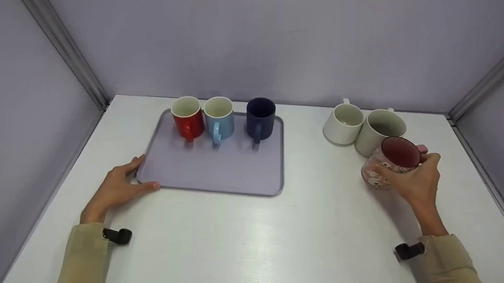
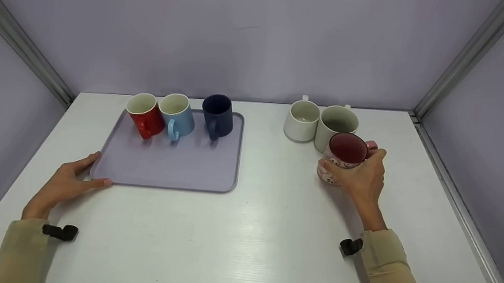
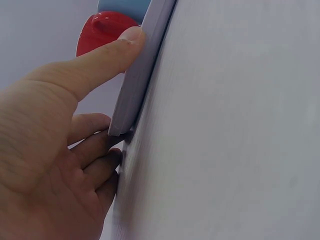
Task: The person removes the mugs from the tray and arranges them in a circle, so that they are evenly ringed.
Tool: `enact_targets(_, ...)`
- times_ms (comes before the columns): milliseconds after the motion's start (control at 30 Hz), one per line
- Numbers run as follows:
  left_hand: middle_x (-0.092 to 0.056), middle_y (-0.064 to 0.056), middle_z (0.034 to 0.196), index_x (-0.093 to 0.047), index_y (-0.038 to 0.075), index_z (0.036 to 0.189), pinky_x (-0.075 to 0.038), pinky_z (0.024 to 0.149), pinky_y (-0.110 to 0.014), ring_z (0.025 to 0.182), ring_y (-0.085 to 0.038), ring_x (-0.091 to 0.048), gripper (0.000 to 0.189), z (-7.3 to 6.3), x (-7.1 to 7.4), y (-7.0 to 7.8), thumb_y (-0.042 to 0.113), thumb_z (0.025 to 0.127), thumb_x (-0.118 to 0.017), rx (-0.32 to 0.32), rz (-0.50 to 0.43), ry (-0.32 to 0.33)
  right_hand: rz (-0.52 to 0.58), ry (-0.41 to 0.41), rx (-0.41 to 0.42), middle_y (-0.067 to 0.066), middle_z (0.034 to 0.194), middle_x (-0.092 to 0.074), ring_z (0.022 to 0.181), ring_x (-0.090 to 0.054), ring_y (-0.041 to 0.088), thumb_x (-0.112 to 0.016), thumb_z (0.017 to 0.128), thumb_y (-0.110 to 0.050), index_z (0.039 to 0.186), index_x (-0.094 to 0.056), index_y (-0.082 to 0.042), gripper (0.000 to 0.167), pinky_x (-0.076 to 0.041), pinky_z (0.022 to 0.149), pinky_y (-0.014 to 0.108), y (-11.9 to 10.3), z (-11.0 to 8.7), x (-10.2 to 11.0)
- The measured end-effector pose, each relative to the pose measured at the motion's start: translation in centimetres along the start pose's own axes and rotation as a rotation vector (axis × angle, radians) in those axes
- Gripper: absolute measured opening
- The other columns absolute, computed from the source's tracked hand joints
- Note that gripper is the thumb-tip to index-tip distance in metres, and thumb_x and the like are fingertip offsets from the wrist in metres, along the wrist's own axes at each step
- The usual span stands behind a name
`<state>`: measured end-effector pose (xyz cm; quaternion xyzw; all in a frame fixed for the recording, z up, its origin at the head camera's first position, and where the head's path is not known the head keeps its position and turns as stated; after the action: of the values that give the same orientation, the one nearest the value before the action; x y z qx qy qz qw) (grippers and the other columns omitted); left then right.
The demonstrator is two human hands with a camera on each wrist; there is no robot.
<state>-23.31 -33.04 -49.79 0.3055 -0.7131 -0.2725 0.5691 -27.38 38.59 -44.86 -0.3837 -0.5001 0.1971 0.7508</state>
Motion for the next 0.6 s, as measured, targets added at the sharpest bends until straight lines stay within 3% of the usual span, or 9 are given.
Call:
enact_targets(267, -0.013, -0.022, 0.177, -0.025, 0.013, 0.17, -0.014, 0.132, -0.066, 0.165, -0.046, -0.008, 0.115, 0.2, 0.2, 0.2, 0.059, 0.085, -0.086, 0.0, 0.012, 0.002, -0.021, -0.061, 0.035, 0.027, 0.139, -0.057, 0.126, -0.056, 0.035, -0.1, 0.073, -0.041, 0.136, -0.033, 0.005, 0.103, -0.044, 0.091, 0.033, -0.3, 0.2, 0.3)
enact_targets(467, -0.013, -0.023, 0.177, -0.024, 0.014, 0.17, -0.014, 0.132, -0.067, 0.165, -0.047, -0.007, 0.115, 0.1, 0.2, 0.2, 0.059, 0.085, -0.086, 0.0, 0.015, 0.002, -0.023, -0.056, 0.061, 0.021, 0.136, -0.054, 0.11, -0.055, 0.024, -0.099, 0.075, -0.041, 0.142, -0.036, 0.005, 0.103, -0.044, 0.079, 0.016, -0.7, -0.1, 1.4)
enact_targets(600, -0.013, -0.022, 0.177, -0.024, 0.015, 0.171, -0.013, 0.132, -0.067, 0.165, -0.047, -0.006, 0.116, -0.1, 0.0, 0.1, 0.06, 0.084, -0.087, 0.009, 0.002, -0.002, -0.03, -0.029, 0.036, 0.021, 0.143, -0.052, 0.119, -0.061, 0.033, -0.097, 0.077, -0.046, 0.149, -0.036, 0.003, 0.106, -0.045, 0.076, 0.008, -1.4, -0.2, 2.9)
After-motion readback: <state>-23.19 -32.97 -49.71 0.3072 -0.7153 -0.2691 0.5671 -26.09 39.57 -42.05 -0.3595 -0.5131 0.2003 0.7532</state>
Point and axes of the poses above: each hand's wrist, its own z-axis towards the middle knuckle, its own x-axis out of the back of the hand, y = z × x, the point moved 5 cm from there along z, towards the middle knuckle
